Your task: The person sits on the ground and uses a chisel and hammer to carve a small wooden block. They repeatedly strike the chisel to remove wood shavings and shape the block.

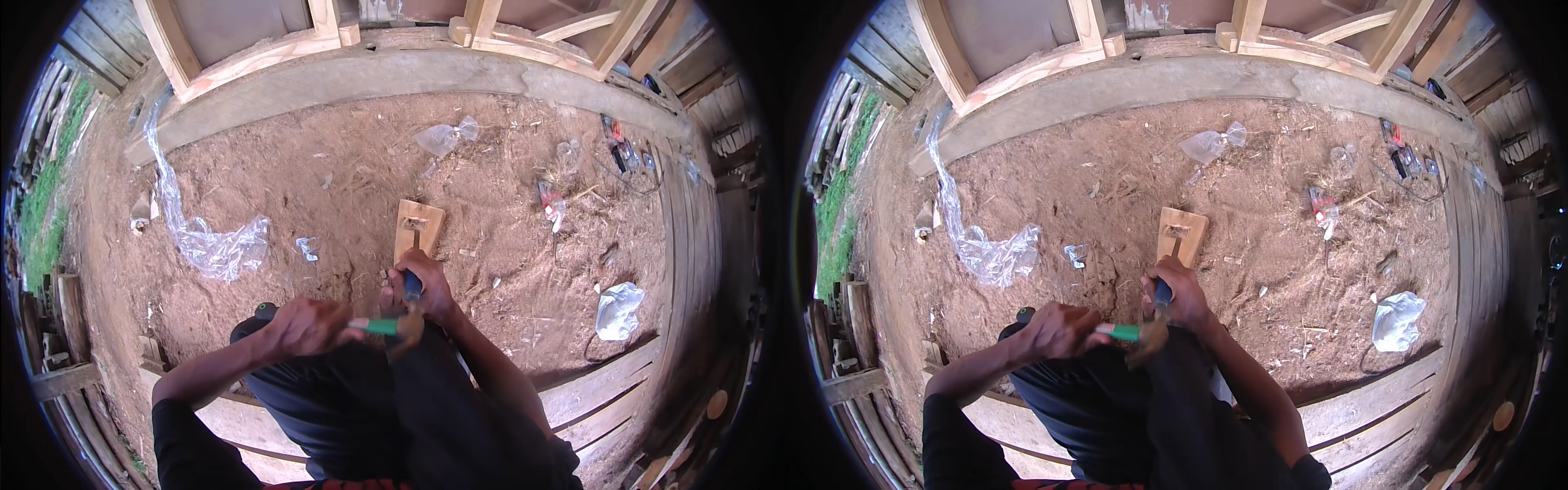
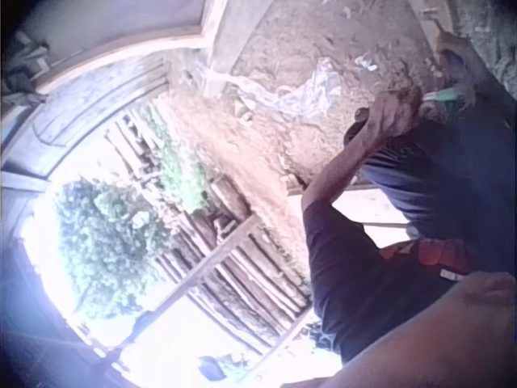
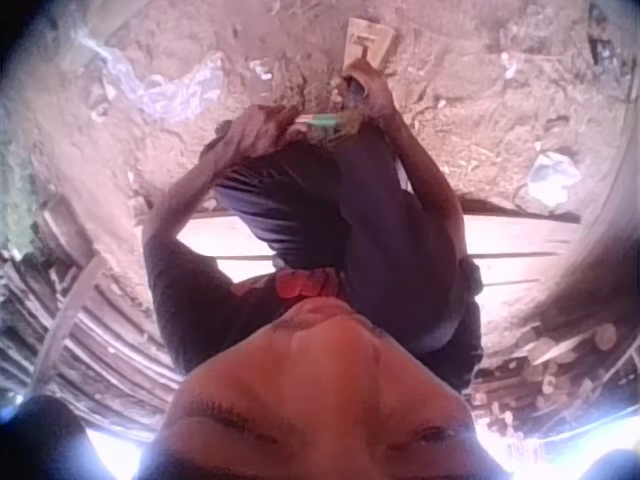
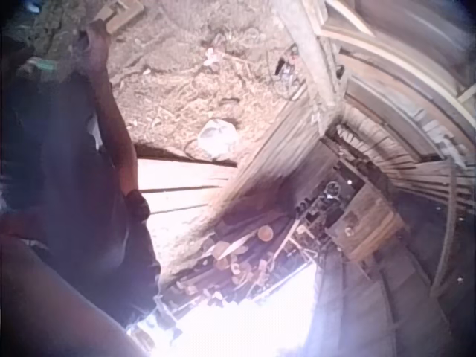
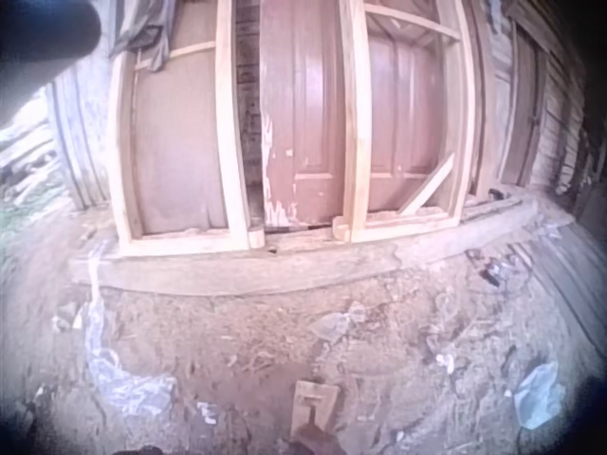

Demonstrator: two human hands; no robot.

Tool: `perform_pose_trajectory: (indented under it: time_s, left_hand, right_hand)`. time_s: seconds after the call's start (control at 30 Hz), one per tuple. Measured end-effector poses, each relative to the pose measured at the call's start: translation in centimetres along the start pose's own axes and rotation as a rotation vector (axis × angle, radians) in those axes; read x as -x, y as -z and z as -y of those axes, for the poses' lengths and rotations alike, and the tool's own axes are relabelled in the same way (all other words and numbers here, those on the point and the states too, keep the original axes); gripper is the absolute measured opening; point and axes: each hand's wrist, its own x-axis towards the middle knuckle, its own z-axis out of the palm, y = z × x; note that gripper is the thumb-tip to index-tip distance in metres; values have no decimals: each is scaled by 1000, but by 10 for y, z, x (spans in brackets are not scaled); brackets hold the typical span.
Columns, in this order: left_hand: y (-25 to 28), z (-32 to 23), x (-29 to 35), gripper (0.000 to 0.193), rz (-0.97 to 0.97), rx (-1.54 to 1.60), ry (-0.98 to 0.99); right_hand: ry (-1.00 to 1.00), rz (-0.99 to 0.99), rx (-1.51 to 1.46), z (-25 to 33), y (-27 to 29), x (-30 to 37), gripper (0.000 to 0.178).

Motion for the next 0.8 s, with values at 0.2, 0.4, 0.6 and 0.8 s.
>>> perform_pose_trajectory:
  time_s: [0.2, 0.4, 0.6, 0.8]
  left_hand:
    - [-12, 2, 3, 47, -89, 70, -82]
    - [-11, 3, 1, 44, -93, 147, -238]
    - [-11, 10, 3, 42, -65, 129, -239]
    - [-19, 8, 5, 47, -68, 149, -132]
  right_hand:
    - [30, 63, 26, 0, 1, -3, 12]
    - [21, 19, 24, -2, 0, 1, 11]
    - [9, 25, 45, 1, 4, 1, 12]
    - [23, 29, 24, -1, 4, -6, 11]
